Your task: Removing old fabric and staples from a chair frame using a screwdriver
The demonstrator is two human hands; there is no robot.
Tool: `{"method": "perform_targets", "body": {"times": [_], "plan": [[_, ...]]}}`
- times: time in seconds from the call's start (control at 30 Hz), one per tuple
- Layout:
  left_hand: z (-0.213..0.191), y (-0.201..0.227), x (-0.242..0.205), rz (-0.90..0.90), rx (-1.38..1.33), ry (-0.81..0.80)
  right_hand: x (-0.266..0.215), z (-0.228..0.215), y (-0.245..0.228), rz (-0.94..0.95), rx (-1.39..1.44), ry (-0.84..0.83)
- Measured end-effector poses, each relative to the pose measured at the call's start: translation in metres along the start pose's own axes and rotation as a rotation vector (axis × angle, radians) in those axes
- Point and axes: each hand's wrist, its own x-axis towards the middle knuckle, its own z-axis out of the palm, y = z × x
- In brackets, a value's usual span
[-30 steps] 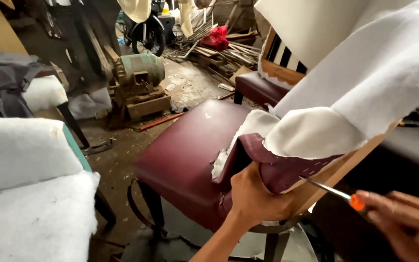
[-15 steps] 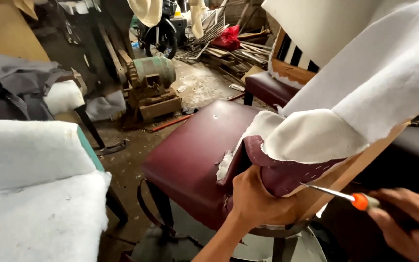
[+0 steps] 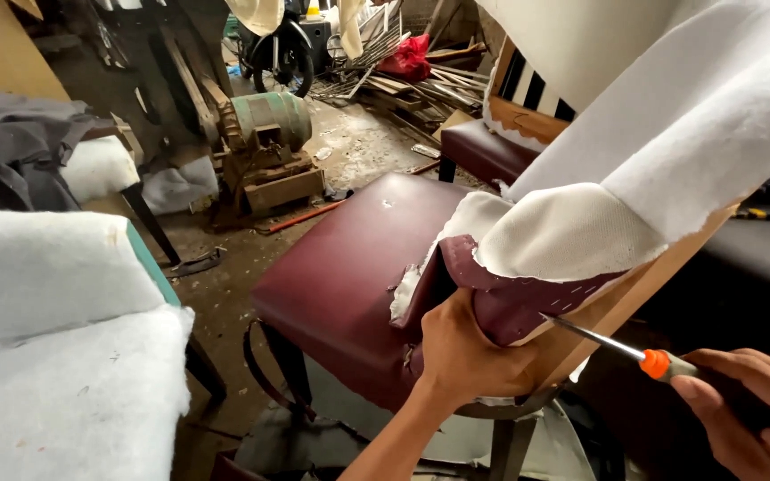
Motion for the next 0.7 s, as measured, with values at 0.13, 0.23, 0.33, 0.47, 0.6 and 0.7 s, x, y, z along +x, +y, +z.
{"method": "perform_targets", "body": {"times": [0.13, 0.23, 0.33, 0.47, 0.6, 0.7], "plan": [[0.005, 0.002, -0.002, 0.000, 0.001, 0.053, 0.021, -0.004, 0.015, 0.173, -0.026, -0.177], [0.007, 0.005, -0.001, -0.019, 0.031, 0.058, 0.048, 0.001, 0.052, 0.249, 0.168, -0.447], [0.011, 0.000, 0.003, -0.028, 0.085, 0.050, 0.069, 0.014, 0.075, 0.295, 0.480, -0.667], [0.014, -0.001, 0.006, 0.000, 0.102, 0.055, 0.080, 0.036, 0.106, 0.533, 0.949, -0.941], [0.014, 0.000, 0.006, 0.011, 0.125, 0.056, 0.065, 0.025, 0.099, 1.069, 0.739, -0.639], [0.011, -0.001, 0.006, 0.014, 0.093, 0.046, 0.041, 0.000, 0.056, 0.316, 0.143, -0.457]]}}
